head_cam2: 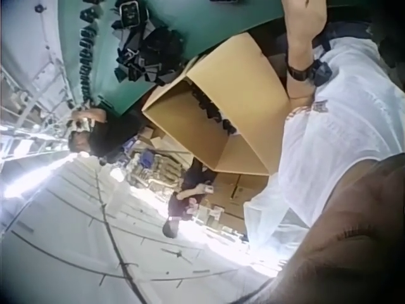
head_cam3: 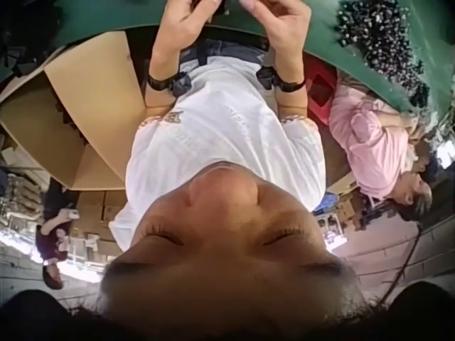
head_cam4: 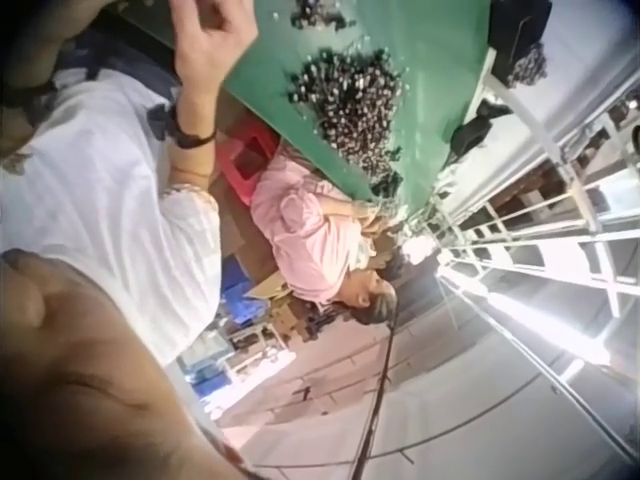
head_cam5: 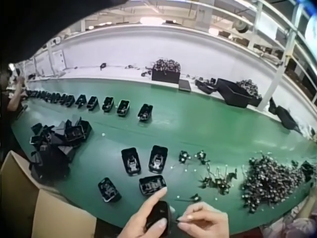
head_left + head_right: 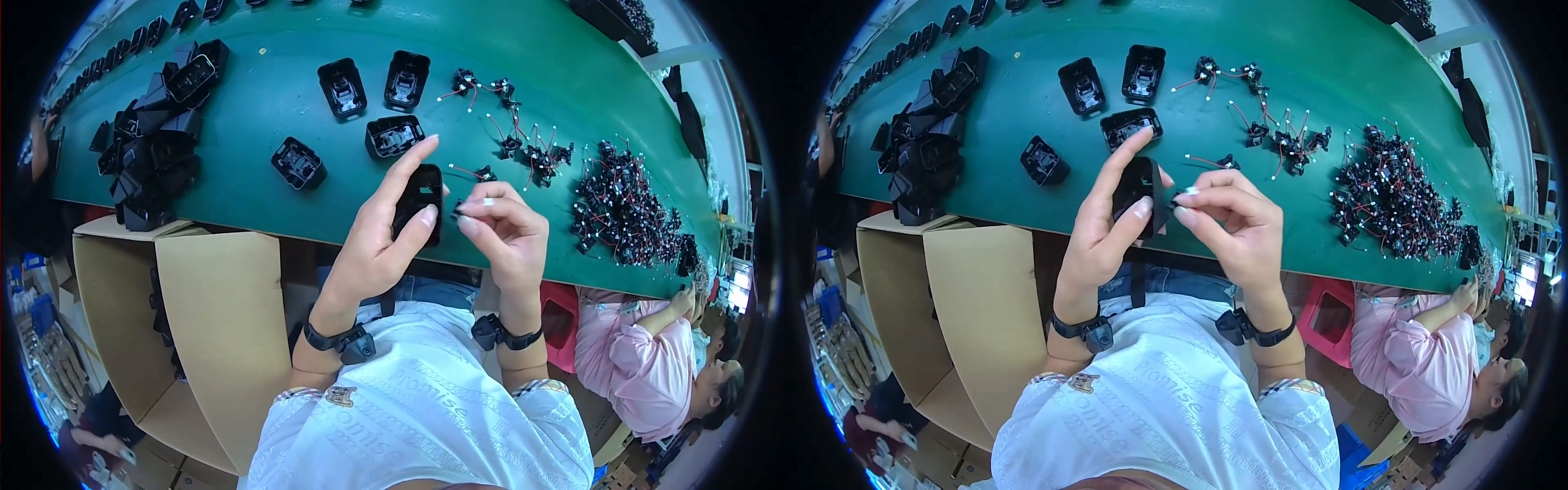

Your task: The person picks up a black plastic housing and a small electronic component with wires, inserts the component into the housing, and places the assembled unit onto the green workbench, repeating the process multiple times.

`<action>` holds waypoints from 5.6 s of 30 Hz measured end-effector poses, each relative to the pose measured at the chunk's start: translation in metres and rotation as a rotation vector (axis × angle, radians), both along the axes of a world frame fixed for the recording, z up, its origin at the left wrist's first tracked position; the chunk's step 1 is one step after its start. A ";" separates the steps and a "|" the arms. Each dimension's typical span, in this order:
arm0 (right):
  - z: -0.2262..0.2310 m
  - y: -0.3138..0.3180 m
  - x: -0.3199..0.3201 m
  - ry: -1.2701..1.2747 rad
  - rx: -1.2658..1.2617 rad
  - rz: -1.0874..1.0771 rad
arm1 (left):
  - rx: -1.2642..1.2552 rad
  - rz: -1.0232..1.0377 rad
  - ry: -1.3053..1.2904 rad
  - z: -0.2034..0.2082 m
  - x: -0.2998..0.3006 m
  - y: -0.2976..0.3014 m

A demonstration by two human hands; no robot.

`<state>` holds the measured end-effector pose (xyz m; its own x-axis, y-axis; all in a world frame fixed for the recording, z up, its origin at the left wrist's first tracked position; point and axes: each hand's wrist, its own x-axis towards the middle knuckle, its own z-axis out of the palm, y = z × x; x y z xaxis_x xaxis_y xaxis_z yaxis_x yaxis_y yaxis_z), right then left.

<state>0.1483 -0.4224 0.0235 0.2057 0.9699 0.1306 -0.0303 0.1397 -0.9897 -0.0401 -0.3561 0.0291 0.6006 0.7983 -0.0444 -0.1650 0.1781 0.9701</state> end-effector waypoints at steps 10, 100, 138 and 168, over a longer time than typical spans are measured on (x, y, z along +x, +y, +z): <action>0.003 -0.006 -0.008 0.248 0.021 -0.080 | 0.377 -0.033 0.173 -0.007 -0.002 -0.004; 0.033 0.175 0.085 -1.567 0.112 0.351 | 0.759 0.870 0.867 -0.067 -0.050 0.041; 0.048 0.075 0.065 -0.343 -0.133 0.215 | 0.395 0.290 -0.168 -0.052 -0.002 -0.002; 0.038 0.008 0.013 -0.742 0.457 0.062 | 0.617 0.161 -0.057 -0.027 0.012 -0.004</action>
<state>0.1615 -0.4146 0.0616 -0.1380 0.7964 0.5888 0.5790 0.5472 -0.6044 -0.0278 -0.3600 0.0020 0.4587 0.7474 0.4807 -0.1972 -0.4418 0.8752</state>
